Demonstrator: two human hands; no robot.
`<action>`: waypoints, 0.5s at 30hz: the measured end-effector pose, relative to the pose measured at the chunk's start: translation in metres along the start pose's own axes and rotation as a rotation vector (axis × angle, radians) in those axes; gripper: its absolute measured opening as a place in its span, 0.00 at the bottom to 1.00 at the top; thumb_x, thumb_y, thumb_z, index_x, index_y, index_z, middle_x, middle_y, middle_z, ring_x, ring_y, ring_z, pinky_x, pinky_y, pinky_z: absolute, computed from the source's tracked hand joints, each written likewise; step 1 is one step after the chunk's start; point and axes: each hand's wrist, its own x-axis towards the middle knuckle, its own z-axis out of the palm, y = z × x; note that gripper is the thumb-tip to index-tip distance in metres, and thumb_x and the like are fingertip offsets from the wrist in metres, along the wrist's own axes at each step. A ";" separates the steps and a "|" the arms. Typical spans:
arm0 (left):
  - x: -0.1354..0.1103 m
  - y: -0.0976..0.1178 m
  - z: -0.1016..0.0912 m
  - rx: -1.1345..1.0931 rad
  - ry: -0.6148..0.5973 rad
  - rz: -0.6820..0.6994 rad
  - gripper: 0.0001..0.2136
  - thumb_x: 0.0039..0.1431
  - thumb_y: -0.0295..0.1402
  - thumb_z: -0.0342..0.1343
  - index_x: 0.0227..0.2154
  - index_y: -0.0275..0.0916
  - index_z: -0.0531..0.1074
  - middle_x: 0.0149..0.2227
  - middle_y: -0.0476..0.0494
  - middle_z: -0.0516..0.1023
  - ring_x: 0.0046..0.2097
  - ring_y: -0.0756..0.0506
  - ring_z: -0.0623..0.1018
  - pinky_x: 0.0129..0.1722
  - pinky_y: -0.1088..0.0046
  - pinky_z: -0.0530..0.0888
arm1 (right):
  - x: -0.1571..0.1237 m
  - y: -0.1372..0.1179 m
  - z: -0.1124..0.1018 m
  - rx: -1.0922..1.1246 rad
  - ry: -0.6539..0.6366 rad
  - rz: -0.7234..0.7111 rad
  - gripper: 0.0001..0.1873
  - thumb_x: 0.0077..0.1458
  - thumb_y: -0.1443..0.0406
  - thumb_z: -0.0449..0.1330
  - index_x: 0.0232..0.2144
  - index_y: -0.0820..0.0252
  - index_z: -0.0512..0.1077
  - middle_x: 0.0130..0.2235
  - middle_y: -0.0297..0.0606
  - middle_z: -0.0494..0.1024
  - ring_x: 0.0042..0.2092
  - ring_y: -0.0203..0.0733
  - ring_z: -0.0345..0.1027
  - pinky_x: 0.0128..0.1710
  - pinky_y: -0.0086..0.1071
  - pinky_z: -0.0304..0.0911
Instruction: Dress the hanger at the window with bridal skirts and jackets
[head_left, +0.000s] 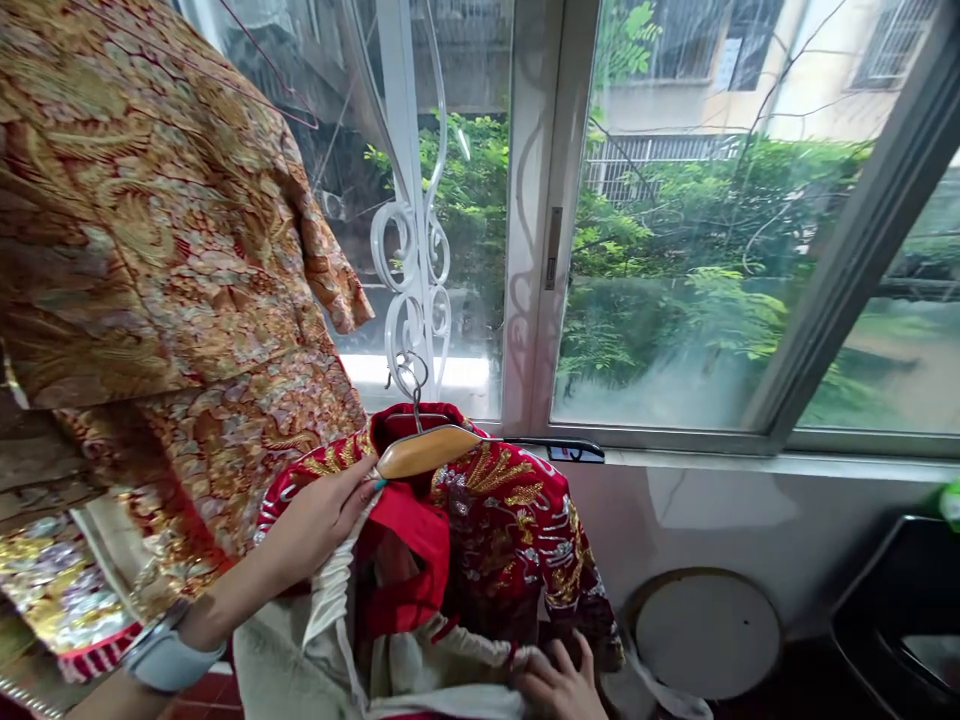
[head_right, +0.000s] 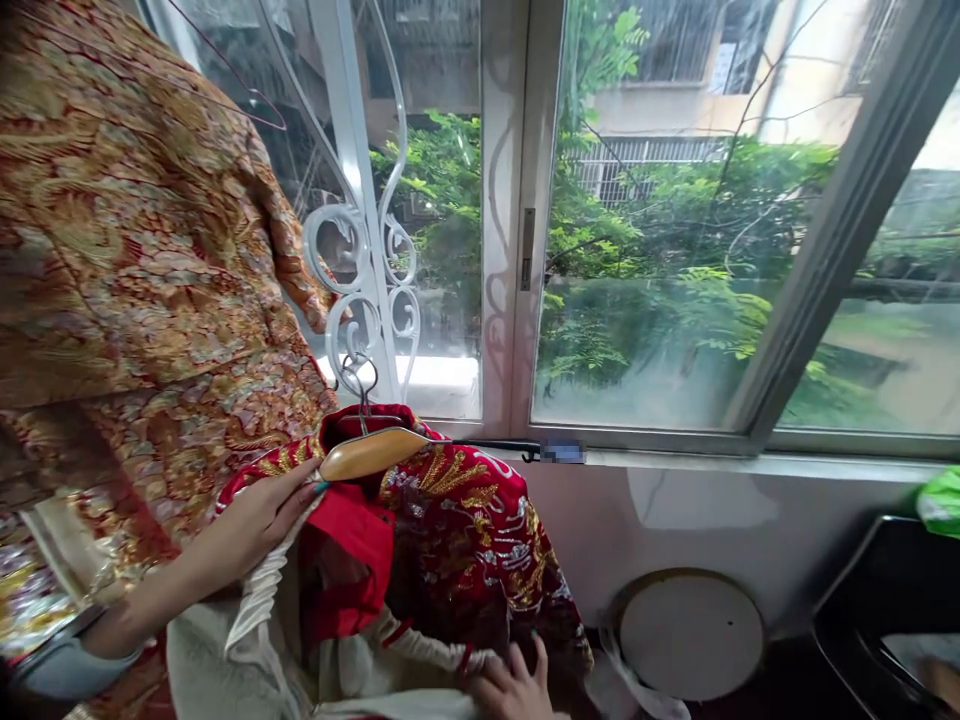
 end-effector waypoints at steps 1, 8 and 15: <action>0.001 -0.001 0.000 -0.025 0.002 0.009 0.26 0.64 0.46 0.36 0.54 0.36 0.69 0.44 0.35 0.82 0.46 0.37 0.81 0.43 0.67 0.74 | 0.005 0.011 -0.017 0.014 -0.036 0.035 0.09 0.48 0.67 0.63 0.29 0.43 0.76 0.31 0.30 0.81 0.38 0.53 0.71 0.43 0.49 0.66; 0.008 -0.012 -0.010 -0.140 -0.045 0.080 0.27 0.62 0.51 0.40 0.52 0.40 0.72 0.49 0.38 0.80 0.47 0.38 0.80 0.46 0.70 0.73 | 0.058 0.073 -0.184 0.334 -0.036 0.037 0.17 0.52 0.79 0.47 0.31 0.57 0.70 0.36 0.36 0.77 0.41 0.42 0.69 0.44 0.35 0.65; 0.012 -0.014 -0.017 -0.172 -0.055 0.120 0.21 0.62 0.46 0.45 0.51 0.46 0.74 0.49 0.47 0.81 0.47 0.39 0.80 0.46 0.69 0.74 | 0.118 0.104 -0.297 0.019 0.007 -0.116 0.18 0.52 0.79 0.47 0.35 0.60 0.72 0.39 0.42 0.77 0.43 0.45 0.69 0.45 0.38 0.66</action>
